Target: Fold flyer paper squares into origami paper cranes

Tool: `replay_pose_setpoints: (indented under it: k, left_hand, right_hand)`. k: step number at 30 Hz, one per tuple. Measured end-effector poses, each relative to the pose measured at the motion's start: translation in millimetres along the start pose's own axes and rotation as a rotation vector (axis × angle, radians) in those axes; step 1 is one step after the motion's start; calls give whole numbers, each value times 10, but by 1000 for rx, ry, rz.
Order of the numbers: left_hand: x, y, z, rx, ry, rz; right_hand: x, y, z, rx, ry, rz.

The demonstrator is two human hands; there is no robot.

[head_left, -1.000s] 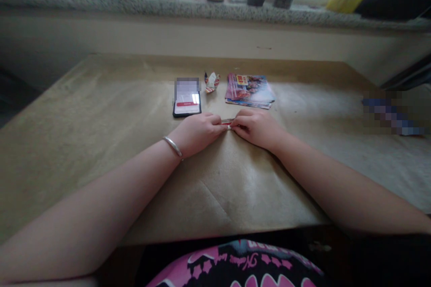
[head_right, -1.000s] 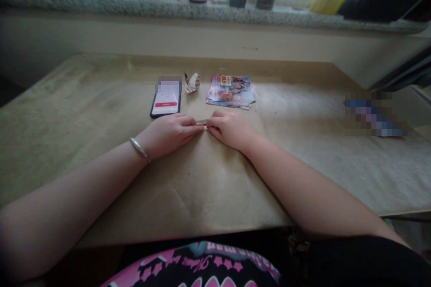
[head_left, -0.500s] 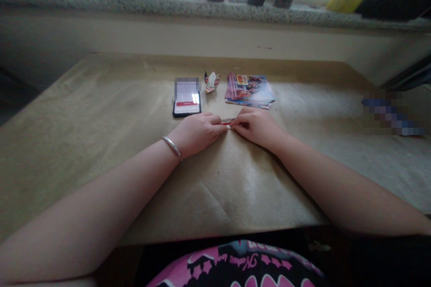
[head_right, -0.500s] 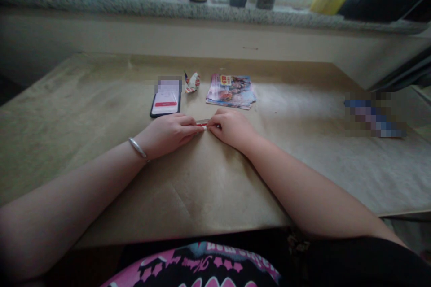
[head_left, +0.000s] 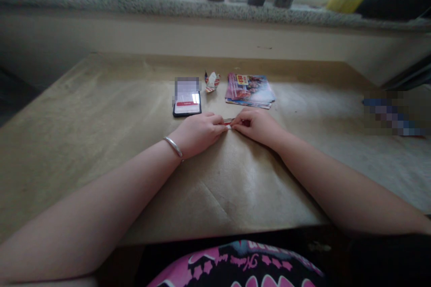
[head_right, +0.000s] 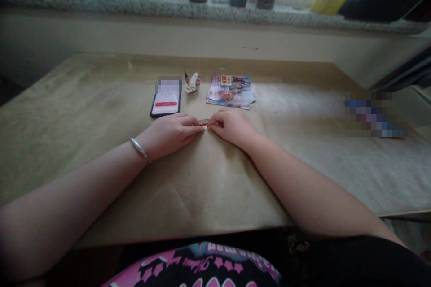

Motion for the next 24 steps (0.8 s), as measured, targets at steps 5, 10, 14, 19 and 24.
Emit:
replay_pose_setpoints:
  k: [5, 10, 14, 19, 24]
  left_hand:
    - [-5, -10, -2, 2, 3, -18]
    - [1, -17, 8, 5, 6, -30]
    - [12, -19, 25, 32, 6, -47]
    - [14, -23, 22, 27, 28, -56]
    - [14, -23, 12, 32, 12, -78]
  right_hand:
    - [39, 80, -107, 124, 224, 43]
    - [38, 125, -182, 238, 401, 25]
    - [41, 138, -194, 248, 443, 1]
    - [47, 143, -205, 267, 470, 9]
    - [61, 117, -231, 232, 457, 4]
Point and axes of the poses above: each hand's wrist, its own y-axis away from the middle knuckle, its own x-axis out of the back of the hand, z = x × y, the point moved 4 cm from there along -y, towards the middle knuckle, and after that the axes turned 8 degrees about -x, right-handed, at the moved point
